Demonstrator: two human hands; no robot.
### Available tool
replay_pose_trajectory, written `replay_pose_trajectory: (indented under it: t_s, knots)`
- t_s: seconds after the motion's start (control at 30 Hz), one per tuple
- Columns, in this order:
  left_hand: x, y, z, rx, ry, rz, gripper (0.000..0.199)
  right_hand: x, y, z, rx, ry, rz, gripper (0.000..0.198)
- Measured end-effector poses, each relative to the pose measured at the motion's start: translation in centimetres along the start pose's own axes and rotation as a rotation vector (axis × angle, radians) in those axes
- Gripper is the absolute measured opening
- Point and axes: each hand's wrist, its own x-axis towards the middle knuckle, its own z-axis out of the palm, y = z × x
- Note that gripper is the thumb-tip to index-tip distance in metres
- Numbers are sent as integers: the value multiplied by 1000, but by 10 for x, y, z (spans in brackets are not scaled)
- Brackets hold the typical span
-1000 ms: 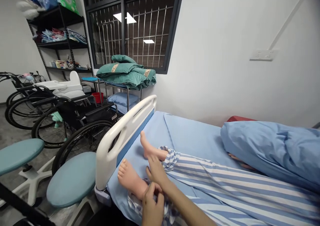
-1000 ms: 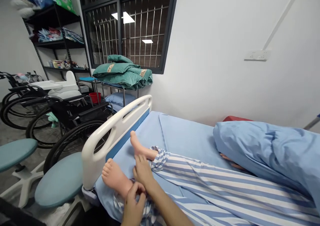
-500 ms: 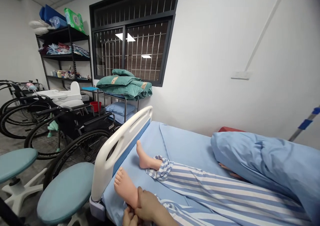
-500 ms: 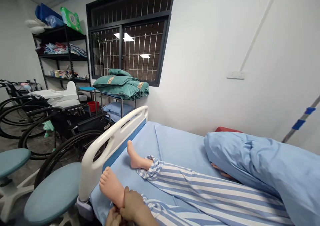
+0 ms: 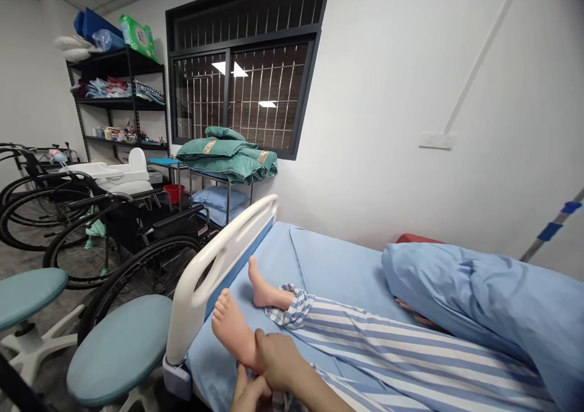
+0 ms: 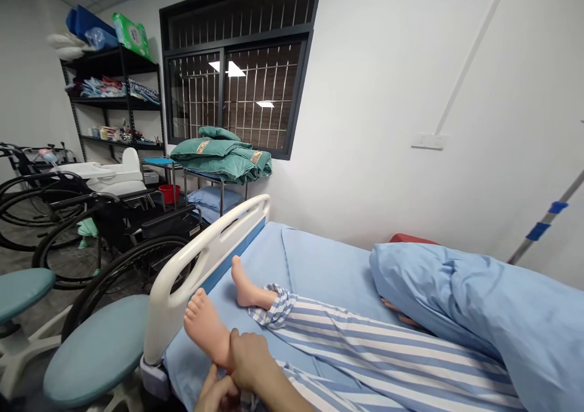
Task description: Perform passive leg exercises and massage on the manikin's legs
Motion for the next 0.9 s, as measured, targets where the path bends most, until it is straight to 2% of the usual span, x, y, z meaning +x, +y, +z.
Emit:
replay_pose_trajectory:
  t_s: [0.07,0.2,0.3,0.4,0.47,0.53,0.6,0.63,0.77,0.9]
  knots:
    - [1,1,-5,-16,-53,-35,68,7,-2,7,10,10,21,59]
    - [14,0,-20,16,-146,-109,39,23,-1,43,33,13,89,57]
    - [26,-2,-26,27,-75,-56,24,28,4,64,55,140,64,52]
    - [36,-3,-33,229,22,86,20,28,7,68,64,216,19,47]
    - [40,-5,-42,476,52,218,19,27,8,66,69,214,-3,43]
    - [44,-7,-52,718,155,404,22,26,8,65,74,201,-14,41]
    - [47,-10,-61,855,250,557,25,27,7,66,78,186,-10,44]
    - [48,-11,-63,870,246,581,25,29,7,66,76,167,2,47]
    - [50,-13,-57,760,55,437,25,34,5,65,60,71,41,59]
    - [49,-8,-41,766,95,337,20,36,5,61,34,39,49,58]
